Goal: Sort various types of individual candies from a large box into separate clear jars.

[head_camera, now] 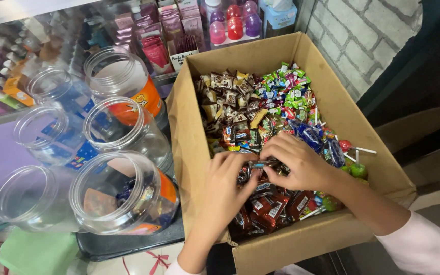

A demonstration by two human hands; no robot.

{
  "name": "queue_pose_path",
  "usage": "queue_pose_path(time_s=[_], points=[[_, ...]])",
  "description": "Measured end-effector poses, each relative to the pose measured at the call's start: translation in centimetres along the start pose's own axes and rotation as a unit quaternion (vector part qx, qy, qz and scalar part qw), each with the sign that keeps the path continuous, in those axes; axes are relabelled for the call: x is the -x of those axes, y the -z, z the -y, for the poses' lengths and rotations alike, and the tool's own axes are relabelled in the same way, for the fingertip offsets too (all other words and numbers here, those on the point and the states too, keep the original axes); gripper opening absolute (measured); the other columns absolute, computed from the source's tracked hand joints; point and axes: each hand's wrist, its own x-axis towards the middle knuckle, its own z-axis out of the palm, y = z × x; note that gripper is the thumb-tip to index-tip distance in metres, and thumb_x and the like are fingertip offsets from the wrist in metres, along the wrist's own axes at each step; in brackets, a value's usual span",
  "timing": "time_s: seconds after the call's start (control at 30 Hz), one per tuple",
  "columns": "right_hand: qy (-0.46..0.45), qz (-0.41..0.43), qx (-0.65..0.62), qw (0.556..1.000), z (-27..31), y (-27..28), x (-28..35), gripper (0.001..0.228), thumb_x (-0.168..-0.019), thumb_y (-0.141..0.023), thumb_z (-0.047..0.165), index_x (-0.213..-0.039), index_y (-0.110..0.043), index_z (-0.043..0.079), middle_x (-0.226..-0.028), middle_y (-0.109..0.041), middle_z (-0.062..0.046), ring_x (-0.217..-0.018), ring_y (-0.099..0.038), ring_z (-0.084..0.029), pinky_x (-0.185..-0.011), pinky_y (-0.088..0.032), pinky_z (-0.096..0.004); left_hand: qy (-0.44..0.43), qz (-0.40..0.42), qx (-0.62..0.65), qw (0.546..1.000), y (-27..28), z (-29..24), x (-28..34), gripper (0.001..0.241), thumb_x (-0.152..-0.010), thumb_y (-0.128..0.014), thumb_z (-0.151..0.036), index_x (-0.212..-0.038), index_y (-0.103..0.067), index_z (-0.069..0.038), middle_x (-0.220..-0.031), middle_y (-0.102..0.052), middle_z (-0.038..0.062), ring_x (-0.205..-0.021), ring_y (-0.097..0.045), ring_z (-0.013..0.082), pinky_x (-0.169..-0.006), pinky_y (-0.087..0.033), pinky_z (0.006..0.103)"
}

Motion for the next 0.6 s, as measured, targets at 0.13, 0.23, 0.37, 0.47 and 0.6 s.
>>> queue_pose_path(time_s=[0.13, 0.23, 0.37, 0.47, 0.6], points=[[0.003, 0.012, 0.003, 1.0, 0.4, 0.1, -0.1, 0.025, -0.08, -0.077, 0.012, -0.1, -0.064, 0.004, -0.1, -0.065, -0.01, -0.095, -0.061, -0.029, -0.085, -0.051, -0.041, -0.012, -0.019, 0.021, 1.0, -0.3, 0.3, 0.3, 0.028, -0.08, -0.078, -0.014, -0.105, -0.067, -0.009, -0.104, -0.072, 0.005, -0.105, -0.063, 0.0278, -0.092, -0.045, 0.0403], [0.019, 0.001, 0.023, 1.0, 0.3, 0.1, -0.3, 0.029, -0.083, -0.079, 0.018, -0.104, -0.065, 0.003, -0.103, -0.065, -0.011, -0.096, -0.061, -0.03, -0.086, -0.05, -0.041, 0.01, -0.047, -0.002, 0.999, 2.1, -0.1, 0.7, 0.028, -0.076, -0.079, -0.013, -0.101, -0.068, -0.009, -0.101, -0.071, 0.007, -0.102, -0.063, 0.0288, -0.09, -0.046, 0.0407], [0.004, -0.002, 0.046, 0.999, -0.2, 0.4, -0.2, 0.022, -0.087, -0.076, 0.018, -0.103, -0.066, 0.007, -0.102, -0.066, -0.01, -0.096, -0.062, -0.028, -0.086, -0.051, -0.041, 0.053, -0.169, -0.103, 0.979, 6.8, 1.6, 3.2, 0.037, -0.07, -0.082, -0.013, -0.104, -0.067, -0.007, -0.101, -0.067, 0.009, -0.1, -0.062, 0.0304, -0.093, -0.045, 0.043], [0.017, 0.015, 0.08, 0.997, -0.3, 0.5, -0.2, 0.017, -0.092, -0.072, 0.019, -0.101, -0.066, 0.007, -0.1, -0.066, -0.008, -0.094, -0.062, -0.027, -0.084, -0.051, -0.041, 0.119, -0.268, -0.211, 0.932, 11.2, 3.9, 6.5, 0.035, -0.079, -0.083, -0.013, -0.11, -0.067, -0.008, -0.108, -0.068, 0.007, -0.107, -0.061, 0.0296, -0.102, -0.044, 0.0417], [0.049, 0.093, 0.165, 0.981, 5.5, 2.9, 0.1, 0.023, -0.092, -0.067, 0.026, -0.103, -0.067, 0.006, -0.093, -0.064, -0.008, -0.09, -0.062, -0.027, -0.08, -0.05, -0.044, 0.182, -0.255, -0.355, 0.881, 14.6, 6.2, 8.3, 0.029, -0.088, -0.083, -0.013, -0.114, -0.069, -0.011, -0.11, -0.07, 0.005, -0.11, -0.056, 0.0299, -0.107, -0.04, 0.0417]])
